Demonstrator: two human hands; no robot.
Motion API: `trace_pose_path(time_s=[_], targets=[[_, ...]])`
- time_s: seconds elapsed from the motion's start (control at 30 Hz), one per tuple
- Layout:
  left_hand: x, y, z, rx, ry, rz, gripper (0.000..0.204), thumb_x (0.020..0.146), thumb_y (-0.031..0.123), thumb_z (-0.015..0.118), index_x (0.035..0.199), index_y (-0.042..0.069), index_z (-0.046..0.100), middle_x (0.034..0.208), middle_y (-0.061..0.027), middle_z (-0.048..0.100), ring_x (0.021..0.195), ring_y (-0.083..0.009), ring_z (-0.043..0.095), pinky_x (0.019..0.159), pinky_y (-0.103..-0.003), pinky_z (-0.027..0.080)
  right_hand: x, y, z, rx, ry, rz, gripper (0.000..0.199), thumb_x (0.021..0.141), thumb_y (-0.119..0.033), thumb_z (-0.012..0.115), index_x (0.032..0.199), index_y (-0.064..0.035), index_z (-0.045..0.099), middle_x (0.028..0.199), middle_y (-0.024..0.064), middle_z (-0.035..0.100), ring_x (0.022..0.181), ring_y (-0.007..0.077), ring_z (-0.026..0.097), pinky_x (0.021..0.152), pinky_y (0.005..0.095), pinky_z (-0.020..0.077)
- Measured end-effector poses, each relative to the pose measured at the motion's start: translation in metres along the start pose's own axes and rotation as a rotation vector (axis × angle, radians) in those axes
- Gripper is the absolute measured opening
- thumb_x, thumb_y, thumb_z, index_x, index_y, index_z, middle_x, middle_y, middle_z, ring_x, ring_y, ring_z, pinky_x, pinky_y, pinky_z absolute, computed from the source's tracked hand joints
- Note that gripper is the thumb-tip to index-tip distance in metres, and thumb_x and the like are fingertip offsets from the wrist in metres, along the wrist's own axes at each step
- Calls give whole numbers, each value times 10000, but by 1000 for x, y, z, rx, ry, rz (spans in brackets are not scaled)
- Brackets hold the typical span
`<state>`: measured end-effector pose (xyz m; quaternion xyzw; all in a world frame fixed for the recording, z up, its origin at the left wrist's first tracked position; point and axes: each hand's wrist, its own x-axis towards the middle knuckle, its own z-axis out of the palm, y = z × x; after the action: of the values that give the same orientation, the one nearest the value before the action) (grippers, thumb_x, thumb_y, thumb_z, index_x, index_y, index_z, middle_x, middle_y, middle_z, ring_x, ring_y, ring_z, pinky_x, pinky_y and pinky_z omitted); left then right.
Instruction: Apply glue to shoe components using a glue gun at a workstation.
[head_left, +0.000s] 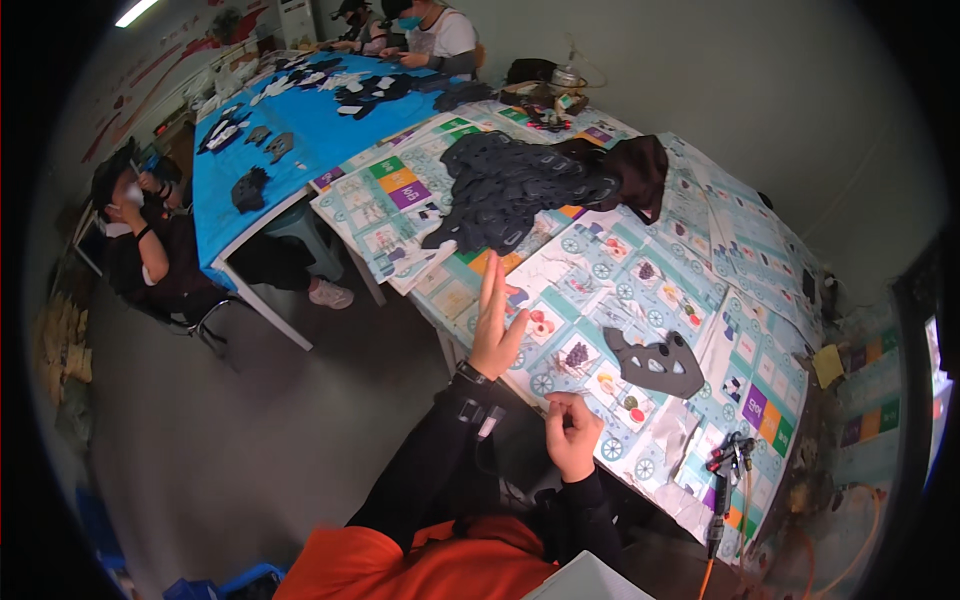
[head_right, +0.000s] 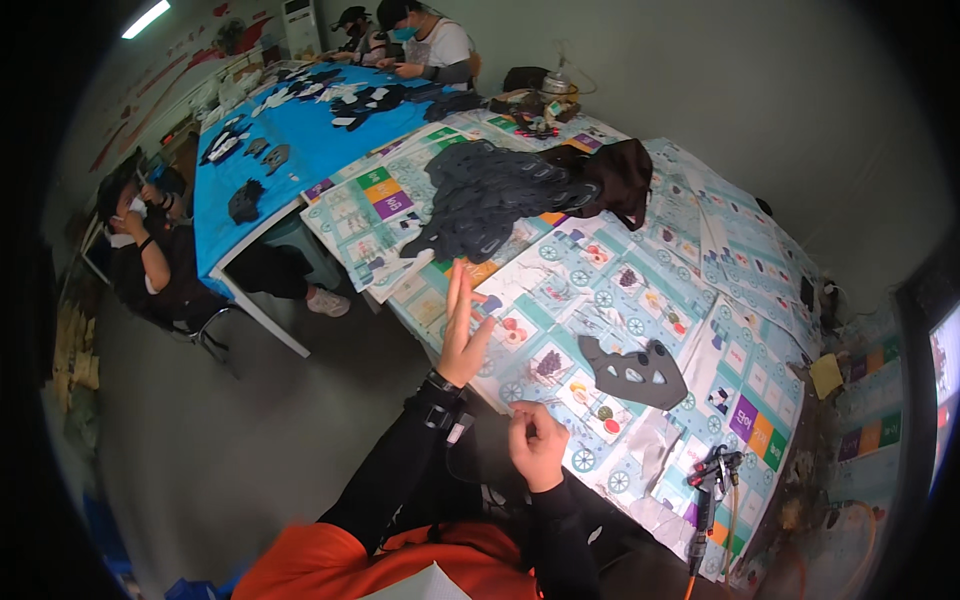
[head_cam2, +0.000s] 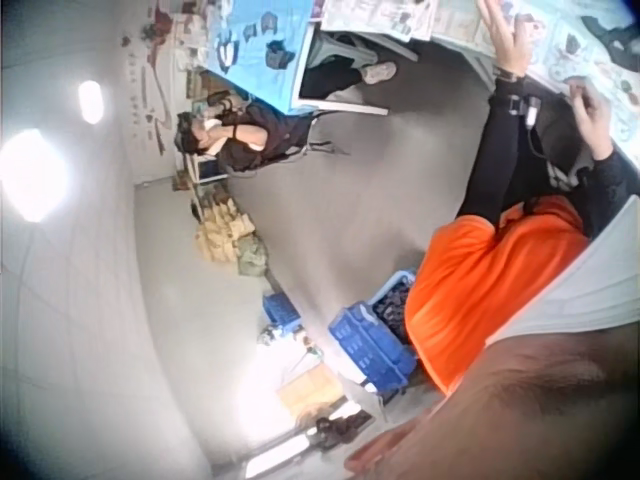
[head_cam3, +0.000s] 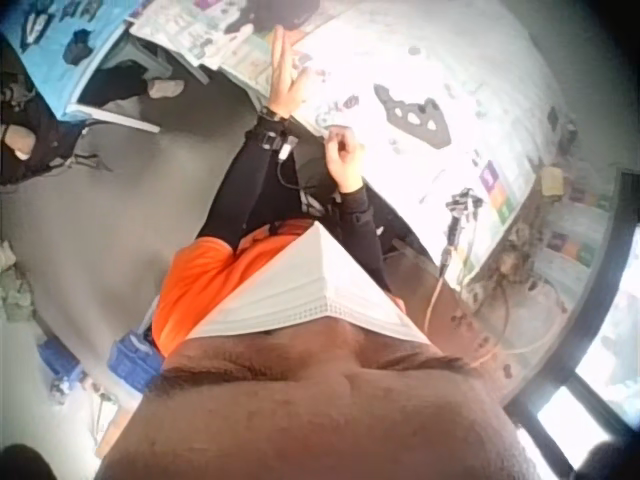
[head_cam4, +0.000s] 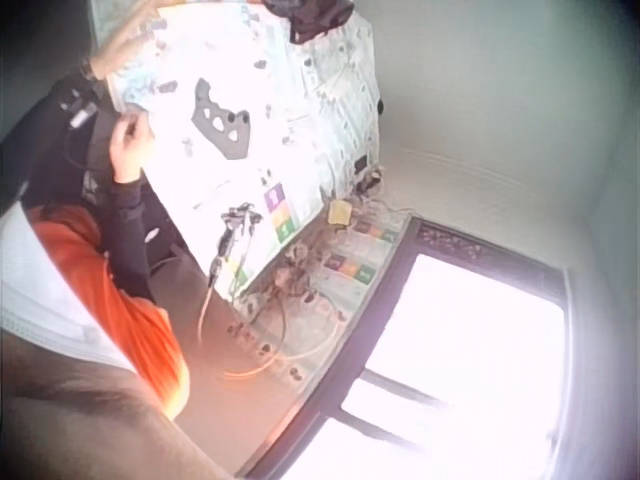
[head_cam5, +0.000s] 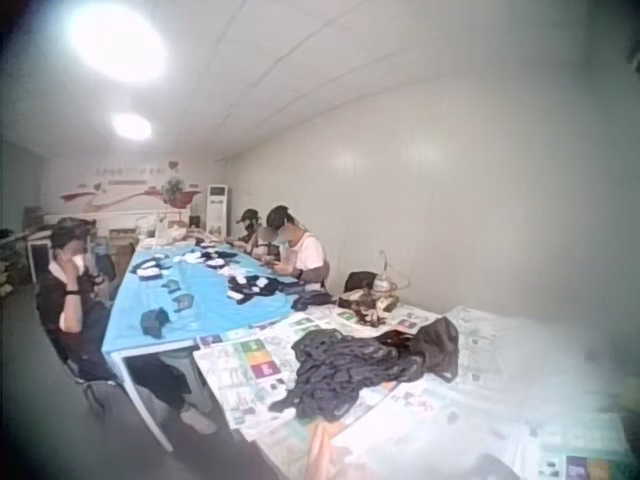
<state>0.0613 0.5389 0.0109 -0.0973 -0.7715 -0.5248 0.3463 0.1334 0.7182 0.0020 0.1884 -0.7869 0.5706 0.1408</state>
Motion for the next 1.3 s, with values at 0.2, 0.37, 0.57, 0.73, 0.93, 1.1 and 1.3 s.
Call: trace_pose_path(time_s=[0.2,0.37,0.57,0.73,0.93,1.1,1.3], targets=[[-11,-13,-12,-41,-3,9,171,864,72,512,930,-35,628,951,-129,634,772,-151,577,655,-256,430,-4,-10,2,-3,-83,0,97,788,-14,563,858,-54,616,599,73,588,479,183,565,482,275,431],[-10,9,2,23,-75,-208,301,898,166,533,681,-13,639,506,-68,553,424,-193,524,443,-318,387,-4,-9,0,17,-98,21,101,793,-17,559,870,-45,618,612,81,598,487,187,574,491,278,439],[-9,3,4,92,-112,-194,266,895,170,532,713,23,659,550,-85,573,484,-215,563,473,-324,404,-2,-9,0,-21,-81,-5,106,787,-11,562,864,-56,619,579,81,580,479,194,569,490,282,437],[-9,5,4,101,-88,-206,272,898,174,528,710,26,658,552,-81,576,486,-215,563,474,-325,406,-5,-6,2,-18,-83,3,93,781,-2,566,838,-52,619,577,75,570,461,172,549,477,271,423],[-10,3,10,44,-82,-196,277,897,183,530,708,25,658,552,-80,575,490,-220,564,476,-329,407,-4,-4,-1,-9,-45,-3,100,778,10,567,834,-52,621,543,55,525,433,129,494,453,249,392],[-6,1,9,66,-100,-167,280,898,179,526,711,21,662,590,-90,606,515,-226,588,482,-325,419,-2,-1,1,4,-38,-17,100,782,6,563,834,-56,622,523,43,499,430,115,476,451,239,379],[-18,-18,-1,66,-84,-227,293,871,249,569,725,10,653,654,-143,624,590,-272,630,509,-336,454,-6,-1,13,43,-71,-21,102,800,13,532,850,-26,612,573,49,523,476,87,433,459,241,357]])
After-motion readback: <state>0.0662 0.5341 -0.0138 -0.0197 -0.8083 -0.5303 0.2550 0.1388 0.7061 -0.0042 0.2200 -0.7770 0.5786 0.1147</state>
